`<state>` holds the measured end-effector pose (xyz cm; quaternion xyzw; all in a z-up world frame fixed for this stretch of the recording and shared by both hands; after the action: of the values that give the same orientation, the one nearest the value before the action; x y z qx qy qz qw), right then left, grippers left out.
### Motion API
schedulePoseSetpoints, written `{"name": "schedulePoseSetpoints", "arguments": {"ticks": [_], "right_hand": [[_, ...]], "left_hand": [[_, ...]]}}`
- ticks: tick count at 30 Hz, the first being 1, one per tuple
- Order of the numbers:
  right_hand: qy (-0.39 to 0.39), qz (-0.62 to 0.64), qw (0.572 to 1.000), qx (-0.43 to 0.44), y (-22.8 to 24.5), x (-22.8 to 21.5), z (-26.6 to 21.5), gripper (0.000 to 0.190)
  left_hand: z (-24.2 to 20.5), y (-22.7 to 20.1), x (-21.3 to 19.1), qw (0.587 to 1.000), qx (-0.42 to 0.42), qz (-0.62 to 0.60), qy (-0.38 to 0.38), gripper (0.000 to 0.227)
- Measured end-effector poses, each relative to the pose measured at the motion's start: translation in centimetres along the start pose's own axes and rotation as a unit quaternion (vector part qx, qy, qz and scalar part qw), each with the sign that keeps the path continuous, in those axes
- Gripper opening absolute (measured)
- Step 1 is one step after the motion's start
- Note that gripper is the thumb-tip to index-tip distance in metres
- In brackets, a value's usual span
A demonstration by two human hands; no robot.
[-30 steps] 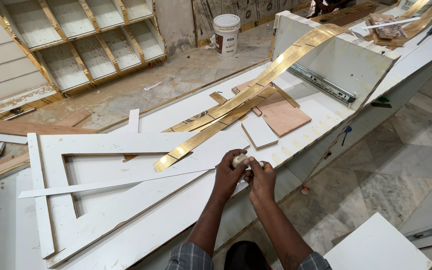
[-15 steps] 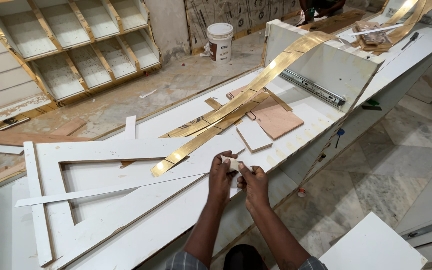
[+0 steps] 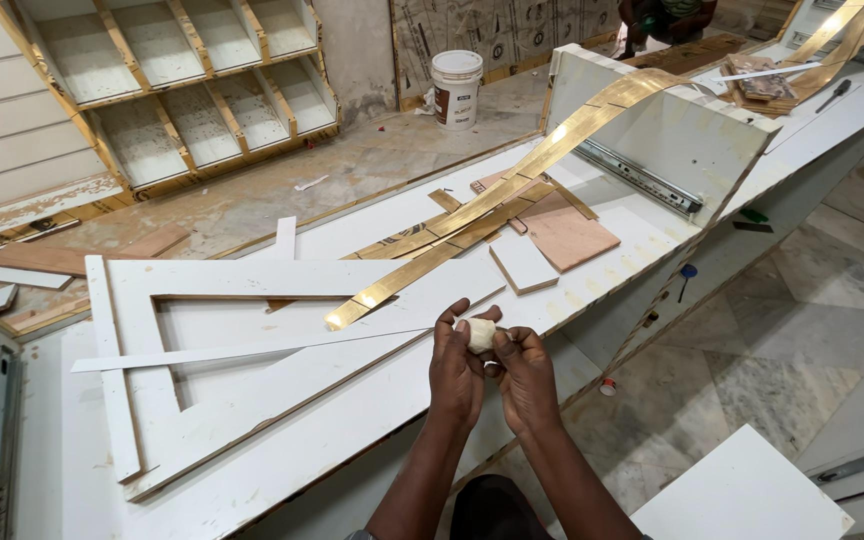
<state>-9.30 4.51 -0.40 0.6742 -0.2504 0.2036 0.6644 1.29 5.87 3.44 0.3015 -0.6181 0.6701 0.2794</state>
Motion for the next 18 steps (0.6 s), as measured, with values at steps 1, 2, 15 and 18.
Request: {"name": "schedulePoseSetpoints", "arguments": {"ticks": [1, 2, 15, 18], "right_hand": [[0.011, 0.005, 1.000, -0.004, 0.2, 0.3, -0.5, 0.027], [0.022, 0.010, 1.000, -0.008, 0.3, 0.6, -0.9, 0.028], [0.079, -0.085, 0.977, -0.177, 1.2, 1.4, -5.0, 0.022], [0.088, -0.149, 0.953, -0.247, 0.5, 1.7, -5.6, 0.023]], "left_hand": [[-0.3, -0.2, 0.0, 1.000, 0.002, -0.001, -0.002, 0.038], [-0.6, -0.4, 0.0, 1.000, 0.004, -0.003, -0.005, 0.038], [-2.9, -0.4, -2.6, 0.969, 0.150, 0.195, -0.034, 0.036], [-3.8, -0.3, -3.9, 0.970, 0.112, 0.215, -0.005, 0.038]]}}
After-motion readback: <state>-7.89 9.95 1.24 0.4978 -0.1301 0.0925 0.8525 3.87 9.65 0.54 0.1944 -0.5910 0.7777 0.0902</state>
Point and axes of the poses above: each hand's wrist, its own z-axis towards the middle knuckle, its own x-axis out of the palm, y = z × x, the point moved 1 cm from there along z, towards the middle knuckle, and after that the axes turned 2 degrees about -y, right-handed, at the moved point
